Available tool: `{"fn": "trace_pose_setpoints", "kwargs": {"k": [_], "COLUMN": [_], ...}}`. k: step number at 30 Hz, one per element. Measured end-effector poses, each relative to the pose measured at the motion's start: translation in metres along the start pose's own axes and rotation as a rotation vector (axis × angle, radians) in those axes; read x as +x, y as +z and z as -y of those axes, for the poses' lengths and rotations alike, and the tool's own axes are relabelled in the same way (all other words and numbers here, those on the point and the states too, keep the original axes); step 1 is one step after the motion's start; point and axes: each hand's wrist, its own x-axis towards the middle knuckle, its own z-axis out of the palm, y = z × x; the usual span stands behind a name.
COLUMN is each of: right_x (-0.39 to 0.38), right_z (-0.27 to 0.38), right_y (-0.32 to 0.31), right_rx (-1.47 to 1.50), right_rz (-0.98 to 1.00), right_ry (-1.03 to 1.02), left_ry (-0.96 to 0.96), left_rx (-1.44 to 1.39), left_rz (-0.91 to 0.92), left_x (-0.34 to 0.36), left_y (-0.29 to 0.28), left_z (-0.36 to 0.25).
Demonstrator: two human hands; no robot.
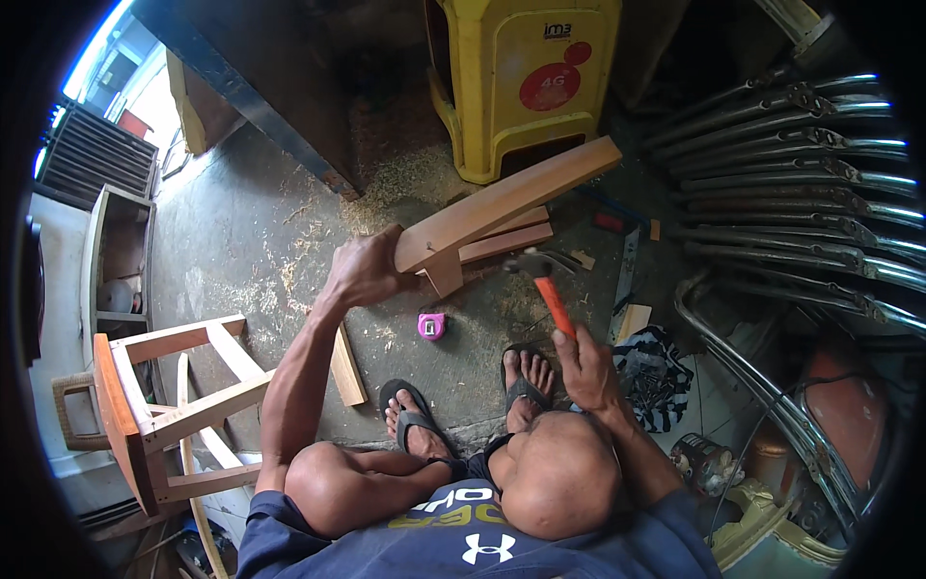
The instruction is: The person assembles wooden furniture components by aligning wood pieces and driving nails into them using a hammer.
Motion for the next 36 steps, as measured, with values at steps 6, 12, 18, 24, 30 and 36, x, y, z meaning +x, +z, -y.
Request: {"fn": "trace_pose_setpoints", "kwargs": {"k": [6,12,18,24,30,36], "right_x": [0.017,0.026,0.049,0.033,0.044,0.052], "right_z": [0.101,0.094,0.078,0.167,0.09,0.1], "right_y": [-0.041,-0.025,0.009,-0.038,0.008,0.009], "right_rx": [0.342,0.413,-0.229,0.737,-0.374,-0.203], "right_rz": [0.027,0.009,0.018,0.03,0.194,0.027], "right_ry": [-0.293,-0.407,-0.461,-0.396,-0.176,-0.481], "left_ry": [-0.002,0.073,0.029,0.042,0.042,0.043], "left_rx": [0.131,0.066,0.058,0.04,0.037,0.019], "left_rz": [-0.028,-0.099,-0.03,-0.105,-0.076,-0.063], "left_x": [-0.001,-0.005,0.011,0.0,0.006,0.007], "left_y": [0.016,0.008,0.014,0.017,0.016,0.01], "left_z": [-0.021,-0.003,-0.004,0.02,0.016,0.013]}}
